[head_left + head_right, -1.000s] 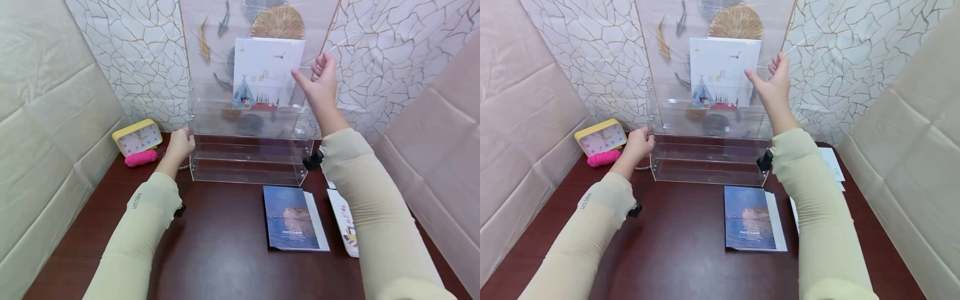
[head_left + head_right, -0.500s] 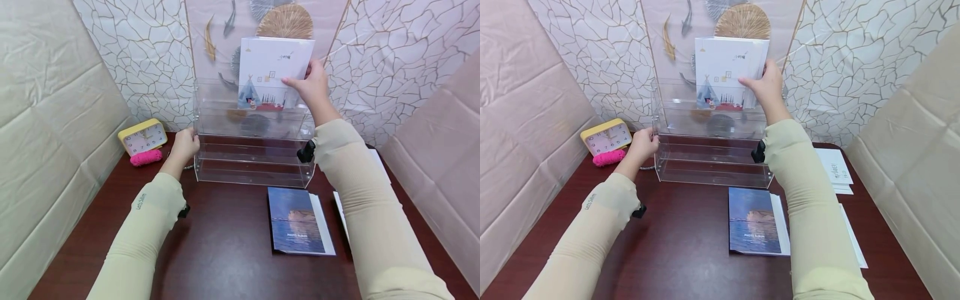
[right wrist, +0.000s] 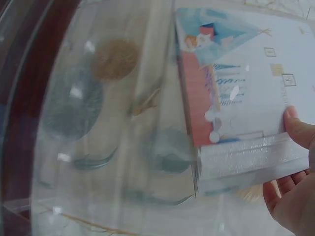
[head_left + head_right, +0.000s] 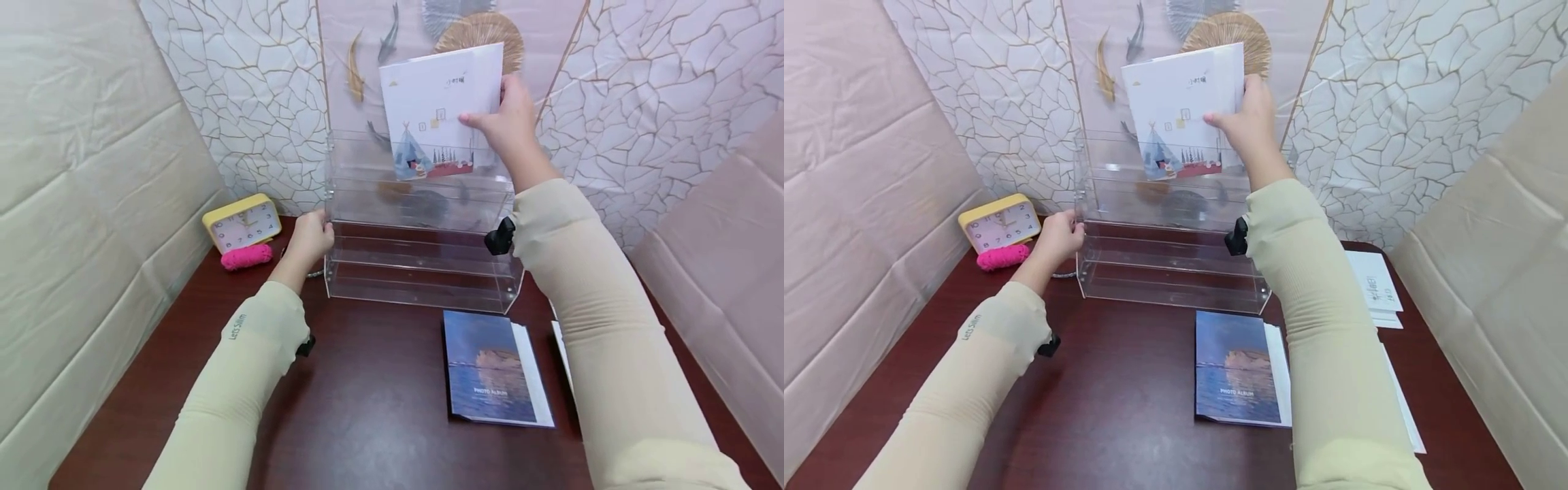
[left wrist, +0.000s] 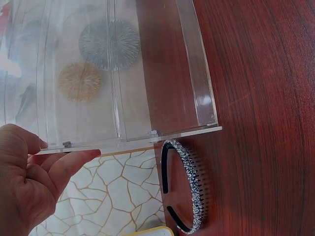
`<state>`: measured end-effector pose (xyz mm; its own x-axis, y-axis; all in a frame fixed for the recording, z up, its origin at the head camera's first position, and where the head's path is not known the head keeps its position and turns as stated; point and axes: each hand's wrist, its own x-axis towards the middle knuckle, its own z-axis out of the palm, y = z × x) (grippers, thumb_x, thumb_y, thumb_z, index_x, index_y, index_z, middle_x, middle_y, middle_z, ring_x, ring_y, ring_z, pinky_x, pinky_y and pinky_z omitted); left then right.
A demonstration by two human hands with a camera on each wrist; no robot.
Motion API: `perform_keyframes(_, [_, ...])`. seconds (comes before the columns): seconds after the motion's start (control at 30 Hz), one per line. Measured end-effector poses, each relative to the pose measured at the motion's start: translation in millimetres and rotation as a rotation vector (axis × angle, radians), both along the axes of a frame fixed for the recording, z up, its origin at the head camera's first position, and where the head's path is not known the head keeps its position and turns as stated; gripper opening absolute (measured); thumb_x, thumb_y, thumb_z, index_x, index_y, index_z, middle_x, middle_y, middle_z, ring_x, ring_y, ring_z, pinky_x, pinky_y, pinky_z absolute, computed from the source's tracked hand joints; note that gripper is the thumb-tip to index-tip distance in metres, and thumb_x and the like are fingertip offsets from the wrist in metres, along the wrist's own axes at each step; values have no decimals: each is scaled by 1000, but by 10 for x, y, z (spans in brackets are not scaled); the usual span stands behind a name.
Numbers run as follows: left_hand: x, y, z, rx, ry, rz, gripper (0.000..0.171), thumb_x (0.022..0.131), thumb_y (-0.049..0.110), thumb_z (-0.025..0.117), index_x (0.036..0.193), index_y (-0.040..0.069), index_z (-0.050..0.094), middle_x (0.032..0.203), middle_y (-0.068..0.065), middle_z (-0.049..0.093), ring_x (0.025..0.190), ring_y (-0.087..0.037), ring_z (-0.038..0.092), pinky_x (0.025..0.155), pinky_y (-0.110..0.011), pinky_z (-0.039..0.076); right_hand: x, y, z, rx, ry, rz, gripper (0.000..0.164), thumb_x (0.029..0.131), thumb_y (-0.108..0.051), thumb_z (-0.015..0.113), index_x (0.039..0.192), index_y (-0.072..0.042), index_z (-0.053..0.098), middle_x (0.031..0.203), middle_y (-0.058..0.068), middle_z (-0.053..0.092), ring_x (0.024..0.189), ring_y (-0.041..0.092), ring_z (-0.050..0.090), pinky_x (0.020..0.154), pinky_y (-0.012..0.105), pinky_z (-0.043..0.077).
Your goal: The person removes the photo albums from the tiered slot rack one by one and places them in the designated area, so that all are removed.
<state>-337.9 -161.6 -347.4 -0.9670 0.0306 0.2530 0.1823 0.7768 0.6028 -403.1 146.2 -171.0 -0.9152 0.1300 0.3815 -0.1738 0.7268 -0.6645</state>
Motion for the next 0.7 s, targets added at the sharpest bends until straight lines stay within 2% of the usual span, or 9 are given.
perform_keyframes(0.07, [-7,20,-10,-3,-5,-4,26,91,6,47,110,-8,59,78,-16,57,74,-29,52,73,-41,45,4,-45,53,35,3,5,68,76,-31,78,128,-7,43,119,1,48,111,16,44,95,22,34])
perform_keyframes(0.17, [-6,38,-14,-7,-8,-1,22,91,7,47,104,-6,60,77,-16,57,75,-29,51,72,-41,45,23,-116,115,30,-14,42,69,78,-29,76,132,-11,38,127,3,48,114,15,44,97,22,33])
perform_keyframes(0.3, [-1,37,-11,-14,-3,7,19,92,7,47,100,-5,60,73,-14,54,73,-28,50,71,-41,45,37,-190,152,-67,-35,97,67,79,-24,76,133,-17,37,133,1,48,116,15,45,98,24,33])
perform_keyframes(0.5, [-11,17,-13,-21,-3,-1,17,92,7,47,96,-4,59,70,-12,51,72,-28,50,70,-40,44,8,-217,129,-294,11,154,53,74,-7,79,117,-17,49,123,3,56,107,16,53,92,27,41])
perform_keyframes(0.7, [-8,-5,-24,4,11,1,14,92,6,47,93,-2,58,71,-12,53,73,-28,51,71,-41,44,-34,-241,126,-307,50,188,48,72,-6,80,103,-21,45,120,2,58,104,16,55,90,28,42])
